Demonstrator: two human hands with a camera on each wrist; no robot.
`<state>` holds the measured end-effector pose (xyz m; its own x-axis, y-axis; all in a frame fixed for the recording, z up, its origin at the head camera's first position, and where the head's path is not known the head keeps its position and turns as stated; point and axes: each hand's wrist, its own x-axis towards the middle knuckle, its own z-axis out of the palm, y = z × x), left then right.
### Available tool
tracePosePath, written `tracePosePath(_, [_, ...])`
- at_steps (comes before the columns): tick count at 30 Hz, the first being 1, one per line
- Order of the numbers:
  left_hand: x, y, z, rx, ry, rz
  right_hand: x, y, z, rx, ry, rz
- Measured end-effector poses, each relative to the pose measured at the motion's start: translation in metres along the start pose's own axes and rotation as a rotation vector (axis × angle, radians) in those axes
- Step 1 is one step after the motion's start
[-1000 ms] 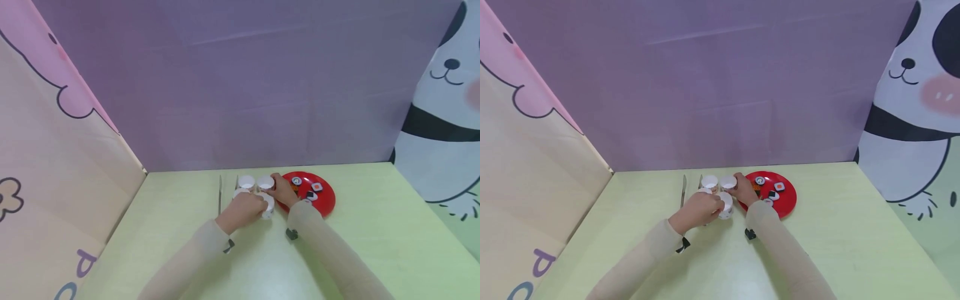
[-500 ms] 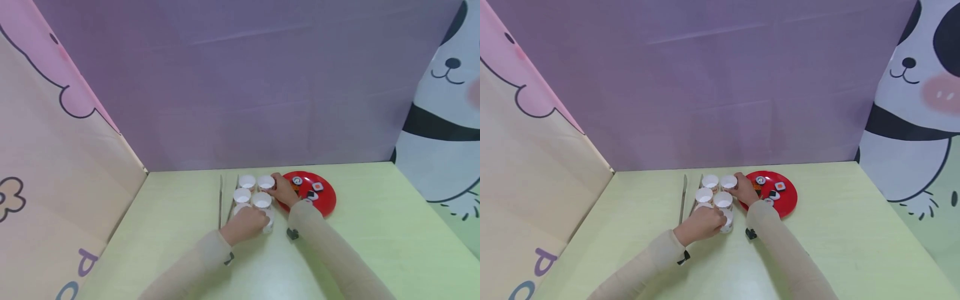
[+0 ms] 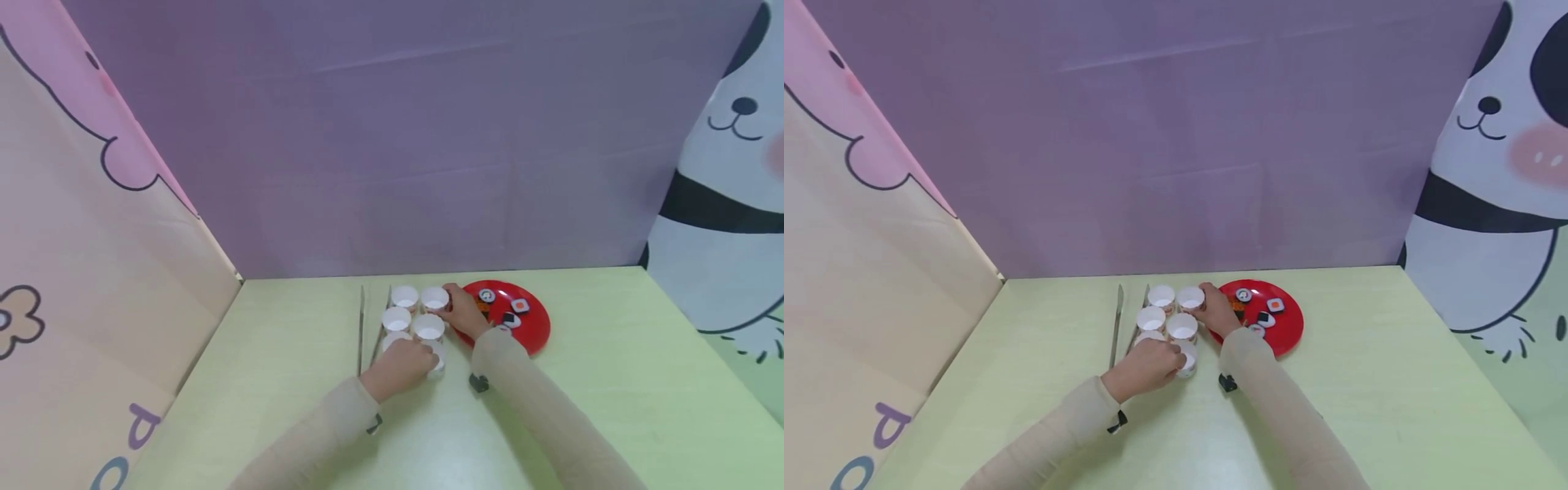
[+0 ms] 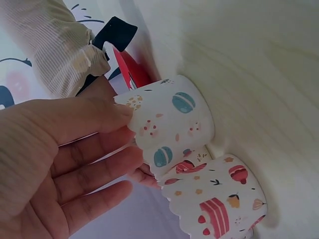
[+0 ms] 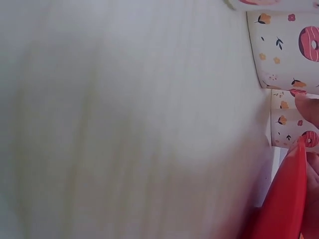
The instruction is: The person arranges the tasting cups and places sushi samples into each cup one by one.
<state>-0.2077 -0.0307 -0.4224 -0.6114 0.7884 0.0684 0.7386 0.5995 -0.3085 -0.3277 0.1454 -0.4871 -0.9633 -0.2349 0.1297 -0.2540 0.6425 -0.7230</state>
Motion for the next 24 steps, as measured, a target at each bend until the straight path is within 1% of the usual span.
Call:
tracePosePath(6, [-0.002, -0.001, -0.003, -0.055, 0.024, -0.009, -0.001, -0.003, 0.000, -0.023, 0.003, -0.042])
tracePosePath(9, [-0.004, -0.002, -0.005, -0.080, 0.042, -0.021, -0.002, -0.007, -0.004, -0.023, -0.032, -0.027])
tracePosePath(11, [-0.005, -0.003, -0.006, -0.095, 0.061, -0.032, -0.003, -0.009, -0.008, -0.012, -0.061, 0.006])
tracePosePath(13, [-0.006, -0.006, -0.005, -0.112, 0.085, -0.050, -0.003, -0.011, -0.012, -0.027, -0.082, 0.025])
tracePosePath(16, [-0.008, -0.012, -0.003, -0.140, 0.136, -0.096, -0.004, -0.012, -0.021, -0.041, -0.097, 0.029])
tracePosePath(19, [-0.011, -0.021, 0.000, -0.181, 0.210, -0.161, -0.007, -0.015, -0.033, -0.047, -0.087, -0.014])
tracePosePath(22, [-0.016, -0.030, 0.004, -0.228, 0.278, -0.233, -0.014, -0.015, -0.048, 0.001, -0.071, -0.011])
tracePosePath(24, [-0.020, -0.037, 0.006, -0.264, 0.300, -0.286, -0.020, -0.013, -0.058, 0.050, -0.053, 0.008])
